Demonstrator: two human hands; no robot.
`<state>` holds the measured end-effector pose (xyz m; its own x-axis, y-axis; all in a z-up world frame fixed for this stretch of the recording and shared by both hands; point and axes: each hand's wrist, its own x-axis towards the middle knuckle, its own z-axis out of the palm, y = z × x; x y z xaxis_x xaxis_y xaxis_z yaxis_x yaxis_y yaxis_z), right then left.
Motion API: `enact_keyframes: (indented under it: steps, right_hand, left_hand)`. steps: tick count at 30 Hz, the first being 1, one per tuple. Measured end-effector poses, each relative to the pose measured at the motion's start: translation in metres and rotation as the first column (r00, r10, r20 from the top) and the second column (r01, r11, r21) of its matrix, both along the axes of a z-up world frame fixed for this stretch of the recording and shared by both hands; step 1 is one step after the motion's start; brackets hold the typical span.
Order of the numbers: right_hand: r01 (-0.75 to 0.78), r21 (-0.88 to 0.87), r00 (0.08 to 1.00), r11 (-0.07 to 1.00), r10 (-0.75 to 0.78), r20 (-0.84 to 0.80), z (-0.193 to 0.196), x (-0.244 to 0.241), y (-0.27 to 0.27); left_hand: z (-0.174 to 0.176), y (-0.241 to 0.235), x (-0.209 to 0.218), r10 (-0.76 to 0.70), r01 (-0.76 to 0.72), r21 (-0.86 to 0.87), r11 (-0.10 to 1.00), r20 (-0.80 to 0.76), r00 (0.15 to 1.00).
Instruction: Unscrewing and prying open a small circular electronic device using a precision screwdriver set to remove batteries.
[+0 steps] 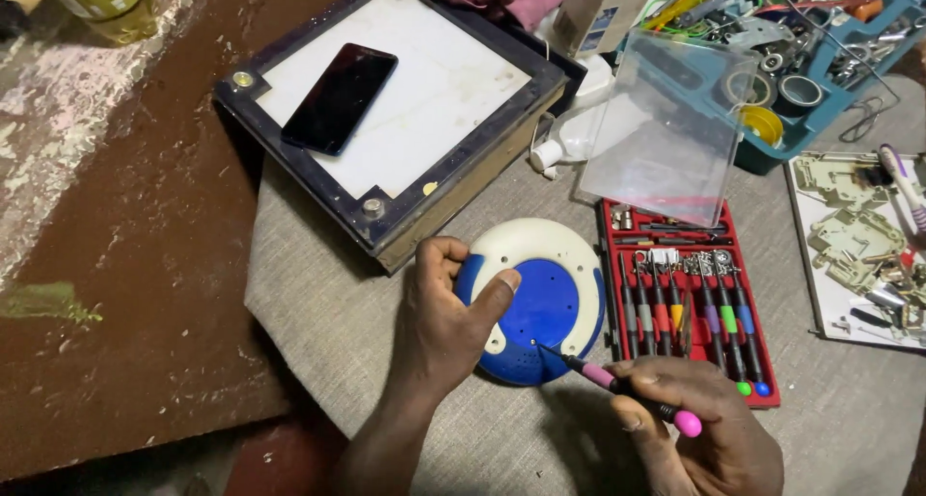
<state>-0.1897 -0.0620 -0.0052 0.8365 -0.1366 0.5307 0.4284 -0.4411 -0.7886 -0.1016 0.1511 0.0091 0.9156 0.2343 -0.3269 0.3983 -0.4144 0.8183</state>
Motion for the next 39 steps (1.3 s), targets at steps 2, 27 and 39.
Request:
enact_keyframes:
  steps: [2, 27, 39]
  right_hand:
    - [0.013, -0.014, 1.0, 1.0, -0.013, 0.0, 0.005, -0.001, 0.004]
    - [-0.059, -0.129, 0.997, 0.99, 0.052, -0.059, 0.024, -0.019, -0.003]
    - [-0.705, -0.589, 0.709, 0.395, 0.377, -0.595, -0.033, -0.011, -0.015]
  left_hand:
    - [-0.002, 0.0, 0.002, -0.002, 0.002, 0.0, 1.0, 0.019, 1.0]
    - [-0.003, 0.003, -0.001, -0.048, 0.063, -0.085, 0.994, 0.172, 0.984]
    - [0.003, 0.001, -0.002, -0.061, 0.065, -0.031, 0.997, 0.124, 0.99]
